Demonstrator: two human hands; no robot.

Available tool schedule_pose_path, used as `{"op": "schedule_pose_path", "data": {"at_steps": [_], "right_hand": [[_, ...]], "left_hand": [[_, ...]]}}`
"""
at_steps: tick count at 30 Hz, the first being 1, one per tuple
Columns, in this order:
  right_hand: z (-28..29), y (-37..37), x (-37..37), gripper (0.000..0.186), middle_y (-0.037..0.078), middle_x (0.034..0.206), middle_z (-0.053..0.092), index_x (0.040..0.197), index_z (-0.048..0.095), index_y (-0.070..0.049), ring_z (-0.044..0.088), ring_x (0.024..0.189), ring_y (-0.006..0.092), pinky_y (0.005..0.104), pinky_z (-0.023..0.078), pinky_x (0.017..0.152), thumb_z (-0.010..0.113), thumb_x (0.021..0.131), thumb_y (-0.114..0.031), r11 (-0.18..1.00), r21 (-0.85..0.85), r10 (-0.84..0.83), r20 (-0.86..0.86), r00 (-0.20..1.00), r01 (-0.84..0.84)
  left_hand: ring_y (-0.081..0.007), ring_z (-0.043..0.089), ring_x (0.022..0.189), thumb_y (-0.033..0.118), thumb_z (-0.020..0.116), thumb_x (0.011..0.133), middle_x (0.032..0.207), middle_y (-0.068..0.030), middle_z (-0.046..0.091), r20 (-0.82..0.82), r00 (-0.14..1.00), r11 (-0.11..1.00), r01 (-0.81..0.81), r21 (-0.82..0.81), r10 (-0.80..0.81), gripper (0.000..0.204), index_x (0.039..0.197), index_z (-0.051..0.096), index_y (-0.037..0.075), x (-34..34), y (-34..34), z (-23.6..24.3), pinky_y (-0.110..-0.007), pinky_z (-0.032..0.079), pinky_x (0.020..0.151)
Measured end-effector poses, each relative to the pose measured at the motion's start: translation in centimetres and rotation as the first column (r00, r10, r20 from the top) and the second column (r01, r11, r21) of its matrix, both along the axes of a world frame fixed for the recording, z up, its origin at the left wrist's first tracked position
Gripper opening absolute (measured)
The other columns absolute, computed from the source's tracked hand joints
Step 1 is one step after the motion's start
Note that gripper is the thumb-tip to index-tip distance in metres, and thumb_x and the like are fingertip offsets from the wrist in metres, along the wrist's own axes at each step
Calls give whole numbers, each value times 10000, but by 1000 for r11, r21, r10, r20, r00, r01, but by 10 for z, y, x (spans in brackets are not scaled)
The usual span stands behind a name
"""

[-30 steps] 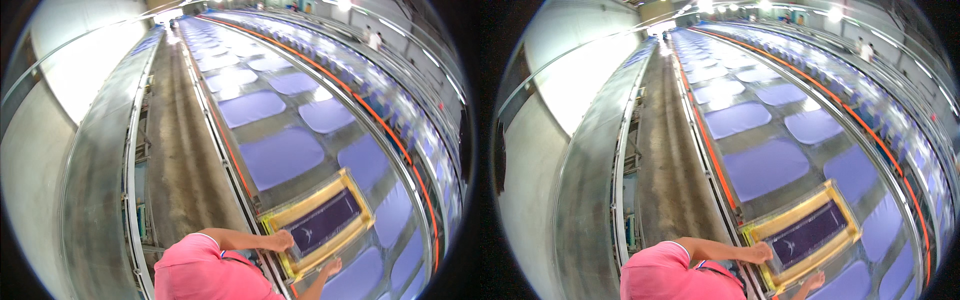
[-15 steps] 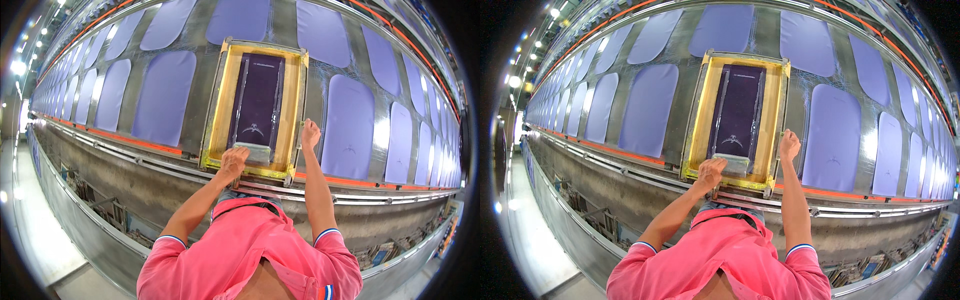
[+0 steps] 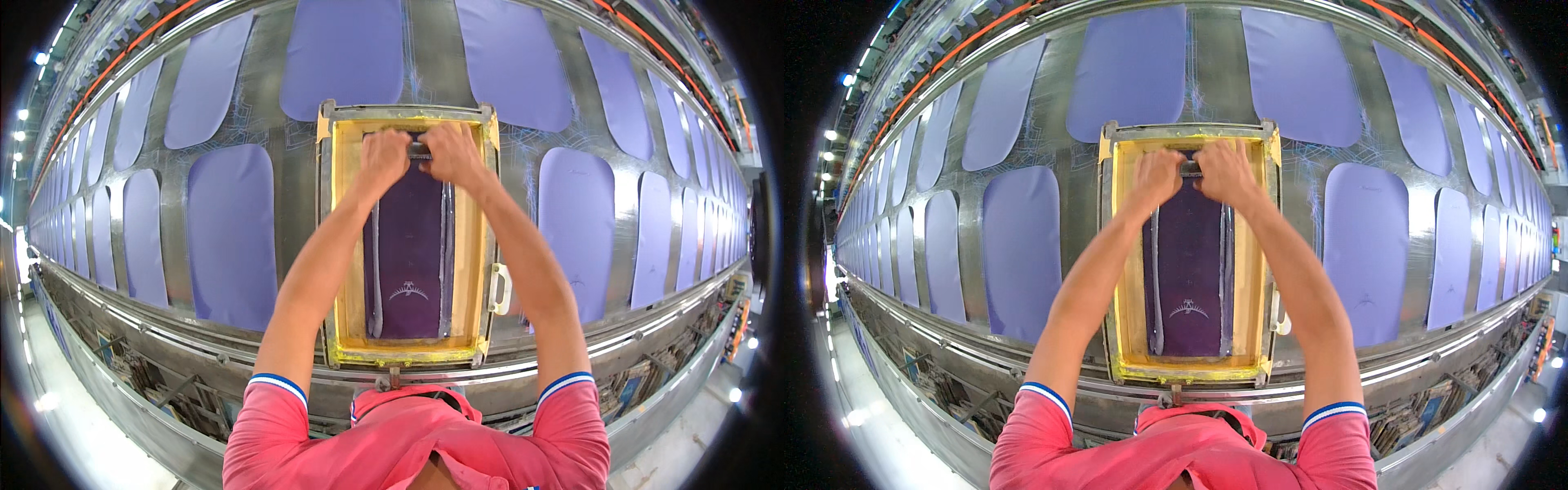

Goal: The person uses a squeegee to pull purple ink across a screen printing frame placed over a purple garment on a conveyor. The person repeatedly repositions the frame and repeats the squeegee stroke to apply ink to the garment.

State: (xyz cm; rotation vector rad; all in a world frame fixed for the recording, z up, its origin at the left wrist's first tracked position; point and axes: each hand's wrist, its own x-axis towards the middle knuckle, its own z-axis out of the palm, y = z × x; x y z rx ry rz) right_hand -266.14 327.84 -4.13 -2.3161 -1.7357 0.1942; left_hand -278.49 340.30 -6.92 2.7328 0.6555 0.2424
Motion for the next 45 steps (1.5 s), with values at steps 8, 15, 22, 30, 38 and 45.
{"op": "schedule_pose_path", "data": {"at_steps": [8,15,22,30,38,45], "right_hand": [[-1,67,59,202,156,860,704,888,724,-60,674,905,375,494,528,813,733,693,-113,973,-229,-76,-171,982,35],[-26,-22,-25,88,178,824,710,752,726,-81,687,828,396,469,549,764,662,691,-81,996,-92,-27,-199,980,9],[-22,-172,-174,74,93,853,619,794,667,-109,628,893,312,513,441,984,677,724,-88,995,-46,70,-245,967,-84],[-14,-257,-267,47,112,850,642,777,685,-97,640,891,325,554,430,1000,651,745,-99,995,-82,28,-318,948,-57],[-9,-118,-119,74,127,876,714,770,722,-114,685,900,344,523,477,936,674,714,-121,996,-93,-7,-238,971,-16],[0,33,27,194,149,932,743,905,763,-123,715,916,345,458,562,798,683,732,-157,978,-210,-23,-62,998,10]], "left_hand": [[-390,716,904,92,666,737,913,-220,731,-255,967,998,1,-64,-17,313,1016,794,151,53,60,27,-480,570,818],[-375,713,851,63,649,741,866,-193,723,-266,964,992,-6,-129,-29,249,926,793,147,-37,-27,18,-477,563,759],[-361,709,826,34,661,701,871,-165,724,-218,975,980,-6,-197,-38,213,885,738,109,-189,-176,20,-461,564,715],[-389,695,834,61,659,725,889,-177,720,-262,963,951,-18,-308,-67,305,990,781,149,-280,-254,30,-480,553,715],[-404,698,837,113,659,781,862,-202,720,-208,977,988,19,-154,-51,228,957,797,153,-133,-118,22,-499,560,752],[-383,720,864,117,693,759,890,-196,731,-199,980,994,4,105,17,186,912,797,127,15,22,18,-471,579,761]]}}
